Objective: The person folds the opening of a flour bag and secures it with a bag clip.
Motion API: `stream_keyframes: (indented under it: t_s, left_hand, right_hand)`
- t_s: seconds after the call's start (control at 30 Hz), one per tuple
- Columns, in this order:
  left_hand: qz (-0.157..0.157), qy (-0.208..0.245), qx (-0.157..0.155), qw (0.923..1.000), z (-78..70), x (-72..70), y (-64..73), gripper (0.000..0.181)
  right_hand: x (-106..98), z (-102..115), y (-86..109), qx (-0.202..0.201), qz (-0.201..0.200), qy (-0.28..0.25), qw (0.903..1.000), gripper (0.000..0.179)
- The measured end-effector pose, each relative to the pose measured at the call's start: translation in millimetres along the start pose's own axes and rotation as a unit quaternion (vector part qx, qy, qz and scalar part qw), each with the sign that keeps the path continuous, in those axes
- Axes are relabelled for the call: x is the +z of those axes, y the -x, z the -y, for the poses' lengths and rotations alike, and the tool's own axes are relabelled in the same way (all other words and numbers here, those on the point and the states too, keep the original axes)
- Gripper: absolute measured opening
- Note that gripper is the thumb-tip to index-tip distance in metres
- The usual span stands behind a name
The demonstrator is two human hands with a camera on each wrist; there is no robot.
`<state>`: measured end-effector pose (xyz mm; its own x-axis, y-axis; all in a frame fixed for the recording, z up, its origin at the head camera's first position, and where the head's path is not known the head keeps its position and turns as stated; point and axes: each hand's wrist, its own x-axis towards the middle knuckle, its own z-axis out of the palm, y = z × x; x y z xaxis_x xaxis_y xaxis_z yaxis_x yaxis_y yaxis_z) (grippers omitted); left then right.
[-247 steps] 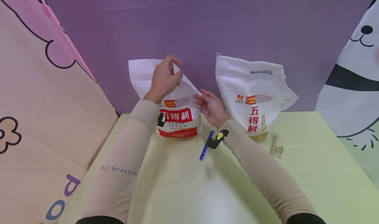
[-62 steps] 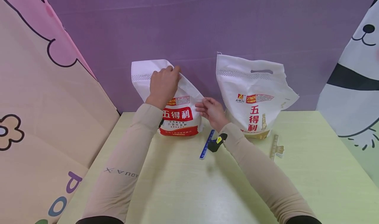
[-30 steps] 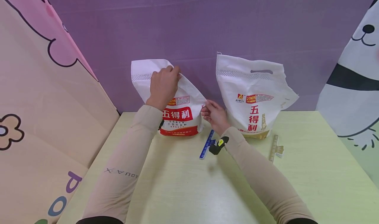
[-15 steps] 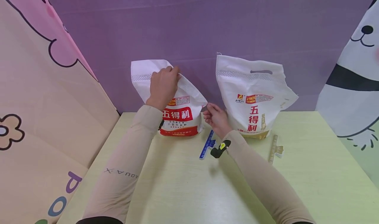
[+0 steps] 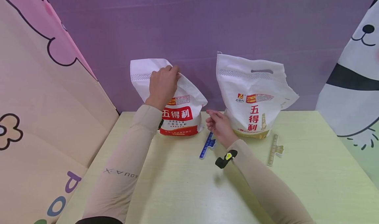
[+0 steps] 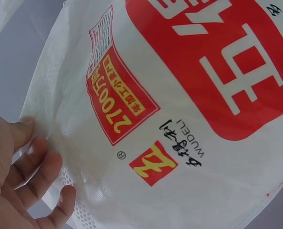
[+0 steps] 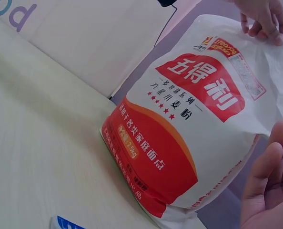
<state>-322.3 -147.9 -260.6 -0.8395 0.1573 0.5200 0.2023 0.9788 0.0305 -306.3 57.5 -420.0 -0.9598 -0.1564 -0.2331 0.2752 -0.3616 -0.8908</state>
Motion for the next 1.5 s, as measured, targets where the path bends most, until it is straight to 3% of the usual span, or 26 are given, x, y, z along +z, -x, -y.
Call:
stream_keyframes:
  t_s: [0.43,0.57,0.7,0.9,1.03,1.17,1.5]
  left_hand:
    - [-0.005,0.021,-0.003,0.9998,1.8,-3.2,0.8,0.026]
    - [-0.011,0.024,0.0,0.9997,1.7,-3.3,0.5,0.024]
    - [-0.01,0.029,0.0,0.9995,1.4,-3.2,0.1,0.024]
    - [0.0,0.03,-0.006,0.9995,1.1,-2.3,0.8,0.025]
    - [-0.001,0.033,-0.006,0.9994,1.2,-1.8,1.1,0.026]
    - [-0.005,0.036,-0.003,0.9993,1.6,-0.9,0.3,0.024]
    - [-0.005,0.034,-0.004,0.9994,2.0,-0.1,1.0,0.023]
  right_hand:
    - [-26,-15,29.5,0.005,0.003,0.036,0.9993,0.031]
    - [-35,-20,32.7,0.012,-0.014,0.096,0.9952,0.032]
    - [-43,-22,34.1,0.026,-0.012,0.21,0.9774,0.031]
    - [-50,-30,31.6,0.009,0.007,0.378,0.9257,0.021]
    - [-49,-34,30.4,0.007,0.009,0.435,0.9005,0.021]
    - [-52,-38,29.3,0.009,0.012,0.453,0.8915,0.026]
    - [-55,-50,26.4,-0.003,0.003,0.462,0.8871,0.027]
